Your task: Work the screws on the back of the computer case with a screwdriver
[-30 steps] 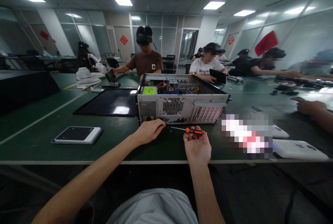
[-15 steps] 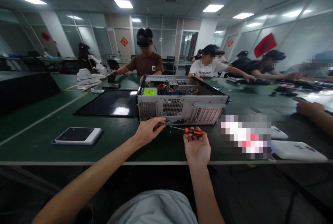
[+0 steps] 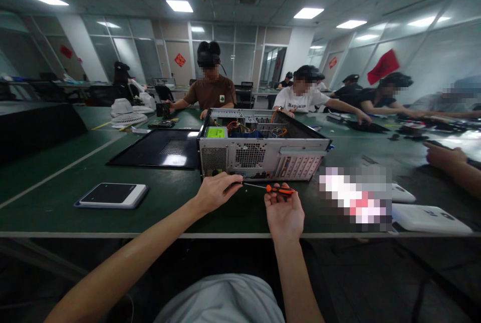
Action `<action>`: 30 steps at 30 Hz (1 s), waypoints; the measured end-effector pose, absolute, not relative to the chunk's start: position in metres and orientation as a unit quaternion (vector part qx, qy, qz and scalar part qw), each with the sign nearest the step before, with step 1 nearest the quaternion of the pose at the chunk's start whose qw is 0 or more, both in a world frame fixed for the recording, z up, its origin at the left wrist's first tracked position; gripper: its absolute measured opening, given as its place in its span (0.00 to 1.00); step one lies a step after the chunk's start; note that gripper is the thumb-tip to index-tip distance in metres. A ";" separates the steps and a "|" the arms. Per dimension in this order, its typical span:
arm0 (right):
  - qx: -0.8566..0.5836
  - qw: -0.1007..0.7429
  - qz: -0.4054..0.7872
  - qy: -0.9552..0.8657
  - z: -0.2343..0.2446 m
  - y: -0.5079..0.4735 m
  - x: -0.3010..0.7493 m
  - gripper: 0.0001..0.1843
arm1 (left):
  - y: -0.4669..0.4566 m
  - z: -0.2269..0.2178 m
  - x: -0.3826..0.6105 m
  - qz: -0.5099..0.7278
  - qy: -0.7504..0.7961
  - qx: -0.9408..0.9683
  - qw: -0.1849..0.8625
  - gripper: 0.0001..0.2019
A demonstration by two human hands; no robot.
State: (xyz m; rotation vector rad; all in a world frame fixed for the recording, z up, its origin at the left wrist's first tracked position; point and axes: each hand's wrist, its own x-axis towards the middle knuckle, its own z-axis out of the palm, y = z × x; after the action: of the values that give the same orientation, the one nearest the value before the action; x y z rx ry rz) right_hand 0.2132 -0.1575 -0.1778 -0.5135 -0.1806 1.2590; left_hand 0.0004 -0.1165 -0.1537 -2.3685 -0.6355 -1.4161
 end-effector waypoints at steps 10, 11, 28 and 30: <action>-0.240 0.776 0.579 -0.071 -0.175 -0.158 0.212 0.11 | -0.116 -0.155 0.001 -0.498 -0.225 -0.822 0.159 0.08; -0.240 0.775 0.580 -0.072 -0.175 -0.158 0.212 0.11 | -0.116 -0.155 0.001 -0.499 -0.224 -0.822 0.160 0.08; -0.227 0.782 0.571 -0.101 -0.175 -0.159 0.212 0.13 | -0.116 -0.156 -0.001 -0.506 -0.233 -0.815 0.160 0.08; -0.228 0.784 0.568 -0.104 -0.175 -0.159 0.212 0.14 | -0.116 -0.157 -0.001 -0.506 -0.237 -0.813 0.162 0.08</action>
State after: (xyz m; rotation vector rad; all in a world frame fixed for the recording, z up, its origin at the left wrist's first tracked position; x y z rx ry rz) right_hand 0.2121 -0.1585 -0.1746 -0.4928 -0.2241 1.2251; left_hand -0.0008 -0.1160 -0.1574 -2.3209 -0.6772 -1.4448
